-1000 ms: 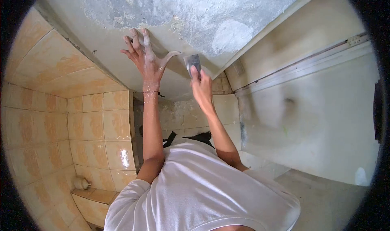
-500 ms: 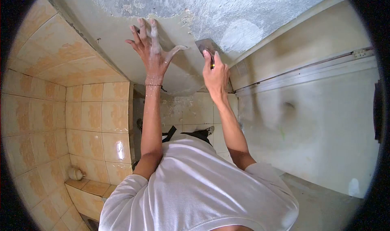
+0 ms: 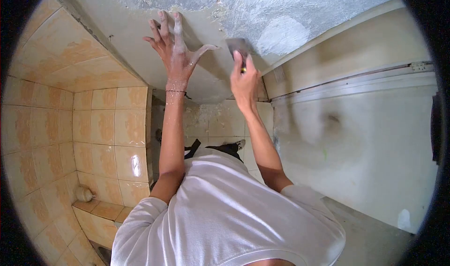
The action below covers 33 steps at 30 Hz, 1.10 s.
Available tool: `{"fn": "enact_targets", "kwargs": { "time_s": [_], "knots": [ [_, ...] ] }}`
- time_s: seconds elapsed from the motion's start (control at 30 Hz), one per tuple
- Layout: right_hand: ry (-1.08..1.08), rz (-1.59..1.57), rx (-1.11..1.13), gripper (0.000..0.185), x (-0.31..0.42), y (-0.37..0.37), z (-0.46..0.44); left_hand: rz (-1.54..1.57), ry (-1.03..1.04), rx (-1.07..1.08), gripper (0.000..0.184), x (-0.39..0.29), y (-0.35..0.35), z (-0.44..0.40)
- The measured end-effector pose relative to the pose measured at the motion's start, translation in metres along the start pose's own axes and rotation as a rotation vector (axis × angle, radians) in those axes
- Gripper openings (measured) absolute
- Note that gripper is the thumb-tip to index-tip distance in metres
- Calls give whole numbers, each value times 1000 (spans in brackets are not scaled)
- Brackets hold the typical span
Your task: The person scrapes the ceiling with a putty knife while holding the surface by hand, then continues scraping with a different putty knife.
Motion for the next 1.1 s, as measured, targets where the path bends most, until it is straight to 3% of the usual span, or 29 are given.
{"fn": "enact_targets", "kwargs": {
  "time_s": [0.03, 0.17, 0.27, 0.4, 0.57, 0.67, 1.1],
  "knots": [
    [-129, 29, -88, 39, 0, 12, -2, 18, -9, -6, 126, 1, 1, 0],
    [-23, -62, -67, 37, -7, -3, 8, 65, -12, -17, 126, 0, 0, 0],
    [-103, -61, -97, 40, -27, -7, 6, 2, 1, -19, 125, 0, 1, -2],
    [59, 144, 121, 46, -20, 6, 4, 23, -1, -25, 125, -1, 2, -2],
    [-65, -89, -85, 44, -21, -13, 3, 15, 16, -38, 127, 0, 1, -2],
    [35, 45, 17, 44, -18, 0, 3, 12, 15, -42, 128, 1, 2, 0],
    [53, -40, -9, 49, -16, -24, 4, -102, 40, -9, 136, -3, 0, -2]
  ]
}}
Point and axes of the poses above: each hand's wrist, its own z-axis away from the middle knuckle, its own y-axis out of the palm, x = y × z, the point moved 6 cm from there along -z, towards the middle knuckle, and after that the axes turned 10 degrees about -x, right-handed, at the moved point
